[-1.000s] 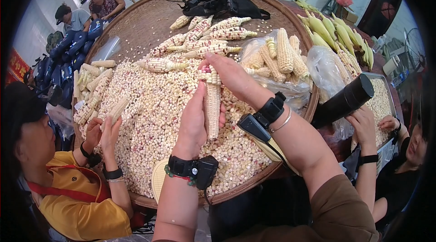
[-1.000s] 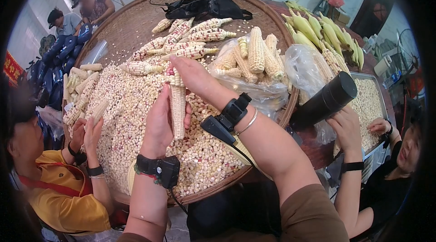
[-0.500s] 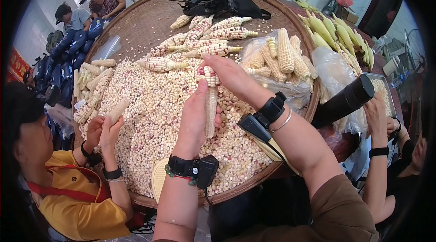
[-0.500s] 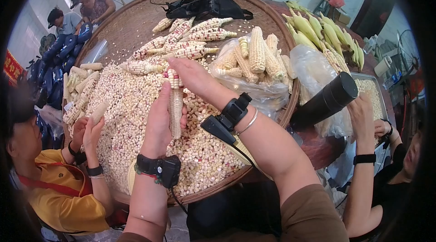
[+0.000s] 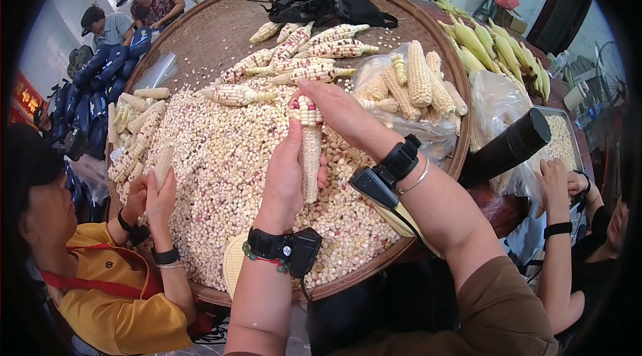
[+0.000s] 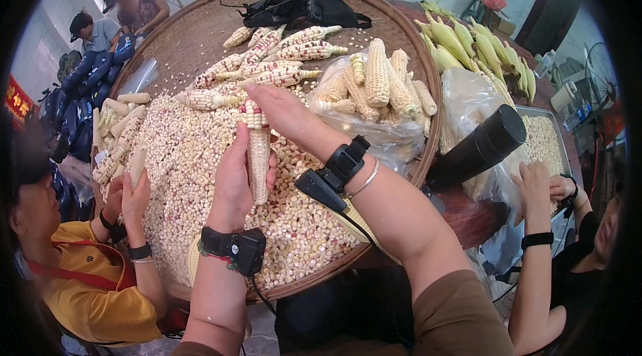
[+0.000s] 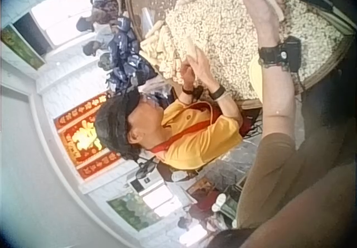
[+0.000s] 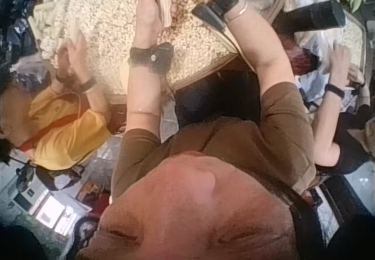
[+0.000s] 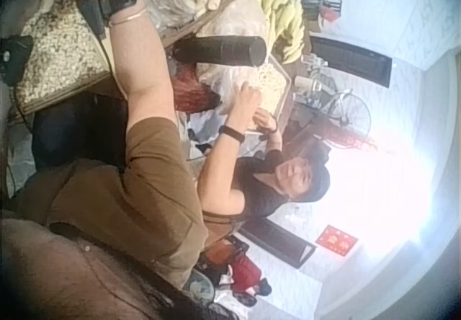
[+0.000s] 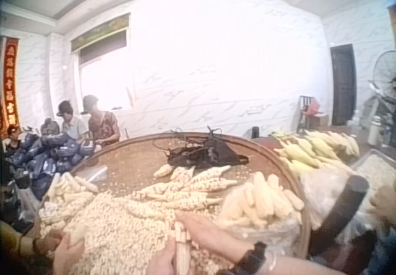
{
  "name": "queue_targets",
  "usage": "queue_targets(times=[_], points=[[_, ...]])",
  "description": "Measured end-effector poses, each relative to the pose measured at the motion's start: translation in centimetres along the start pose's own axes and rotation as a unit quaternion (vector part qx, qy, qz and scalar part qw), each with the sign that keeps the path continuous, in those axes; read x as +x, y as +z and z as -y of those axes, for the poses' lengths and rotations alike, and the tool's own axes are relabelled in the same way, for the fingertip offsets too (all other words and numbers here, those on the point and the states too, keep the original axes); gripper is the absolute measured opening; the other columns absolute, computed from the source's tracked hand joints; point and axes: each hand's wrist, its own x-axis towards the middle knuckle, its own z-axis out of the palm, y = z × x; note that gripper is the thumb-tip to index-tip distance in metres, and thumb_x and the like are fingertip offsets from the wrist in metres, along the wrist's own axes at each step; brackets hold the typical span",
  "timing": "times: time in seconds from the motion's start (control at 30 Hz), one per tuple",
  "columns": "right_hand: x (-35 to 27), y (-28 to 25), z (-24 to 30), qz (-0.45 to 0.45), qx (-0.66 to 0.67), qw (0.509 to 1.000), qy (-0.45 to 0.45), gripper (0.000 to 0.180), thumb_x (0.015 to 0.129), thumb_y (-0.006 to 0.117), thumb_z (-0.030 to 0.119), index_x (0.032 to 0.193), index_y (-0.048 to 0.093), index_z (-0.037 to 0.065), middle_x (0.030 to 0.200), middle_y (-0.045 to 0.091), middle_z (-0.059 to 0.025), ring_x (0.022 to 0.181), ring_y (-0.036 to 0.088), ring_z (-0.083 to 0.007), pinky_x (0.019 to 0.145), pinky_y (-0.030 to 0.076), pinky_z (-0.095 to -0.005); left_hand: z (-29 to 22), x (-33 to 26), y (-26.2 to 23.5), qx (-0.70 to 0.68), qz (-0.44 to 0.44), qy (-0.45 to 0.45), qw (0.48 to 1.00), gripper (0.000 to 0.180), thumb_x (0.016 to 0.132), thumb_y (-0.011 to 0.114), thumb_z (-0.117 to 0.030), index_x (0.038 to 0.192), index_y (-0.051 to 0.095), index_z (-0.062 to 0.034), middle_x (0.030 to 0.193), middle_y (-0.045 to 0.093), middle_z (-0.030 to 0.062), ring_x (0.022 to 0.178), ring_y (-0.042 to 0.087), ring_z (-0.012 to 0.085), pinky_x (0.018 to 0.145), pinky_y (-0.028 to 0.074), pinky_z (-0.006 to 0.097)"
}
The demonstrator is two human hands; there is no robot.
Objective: The recorder is shelling kernels from corn cobs by hand into a large shared tray with other people.
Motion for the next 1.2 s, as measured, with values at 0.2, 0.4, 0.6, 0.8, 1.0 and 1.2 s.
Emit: queue_targets(times=[0.2,0.4,0.6,0.8,1.0,1.2], points=[[0.0,-0.1,0.0,0.0,0.006,1.0,0.012,0.041,0.102,0.044,0.036,0.106,0.062,0.0,0.105,0.062,-0.0081,0.097,0.053,-0.0133,0.092,0.041,-0.0281,0.3,0.2,-0.2,-0.013,0.016,0.002,1.0,0.051,0.101,0.033,-0.051,0.107,0.055,-0.0051,0.072,0.06,0.0068,0.052,0.055,0.0143,0.047,0.045,0.027],[1.0,-0.5,-1.4,0.014,-0.052,0.999,0.001,0.041,0.103,0.042,0.036,0.107,0.06,-0.001,0.105,0.062,-0.0067,0.096,0.052,-0.0114,0.09,0.041,-0.0275,0.2,0.1,0.3,-0.025,-0.013,0.007,1.0,0.055,0.099,0.033,-0.056,0.103,0.054,-0.0054,0.072,0.06,0.0073,0.053,0.056,0.0149,0.048,0.047,0.028],[1.1,-0.7,-1.7,0.016,-0.099,0.994,-0.043,0.043,0.103,0.042,0.036,0.113,0.059,-0.002,0.108,0.062,-0.0072,0.101,0.052,-0.0122,0.093,0.04,-0.028,-0.1,0.3,0.5,0.079,-0.057,0.005,0.995,0.052,0.098,0.039,-0.055,0.095,0.056,-0.0056,0.065,0.058,0.0054,0.046,0.055,0.0133,0.042,0.046,0.026],[0.7,-0.5,-0.9,0.031,-0.029,0.999,-0.003,0.04,0.102,0.045,0.034,0.11,0.063,0.0,0.111,0.061,-0.0058,0.105,0.051,-0.0123,0.096,0.039,-0.0273,0.0,0.2,0.2,0.05,-0.028,0.014,0.998,0.052,0.098,0.041,-0.055,0.093,0.057,-0.0053,0.064,0.058,0.0047,0.045,0.053,0.0122,0.041,0.045,0.025],[0.7,-0.4,-1.0,0.022,-0.005,1.0,-0.002,0.04,0.102,0.044,0.034,0.104,0.065,0.0,0.108,0.061,-0.0059,0.103,0.051,-0.0125,0.098,0.036,-0.0271,0.0,0.0,0.2,0.035,-0.022,0.012,0.999,0.054,0.098,0.039,-0.055,0.099,0.058,-0.0042,0.065,0.059,0.0047,0.047,0.054,0.0121,0.043,0.045,0.026],[0.8,-0.5,-1.2,0.021,0.004,0.999,-0.031,0.042,0.102,0.043,0.035,0.098,0.066,0.001,0.105,0.061,-0.0067,0.103,0.05,-0.0142,0.098,0.035,-0.0276,0.3,0.2,0.0,0.001,-0.003,0.011,1.0,0.05,0.101,0.036,-0.049,0.101,0.056,-0.0037,0.07,0.06,0.0067,0.051,0.055,0.0138,0.046,0.046,0.027]])
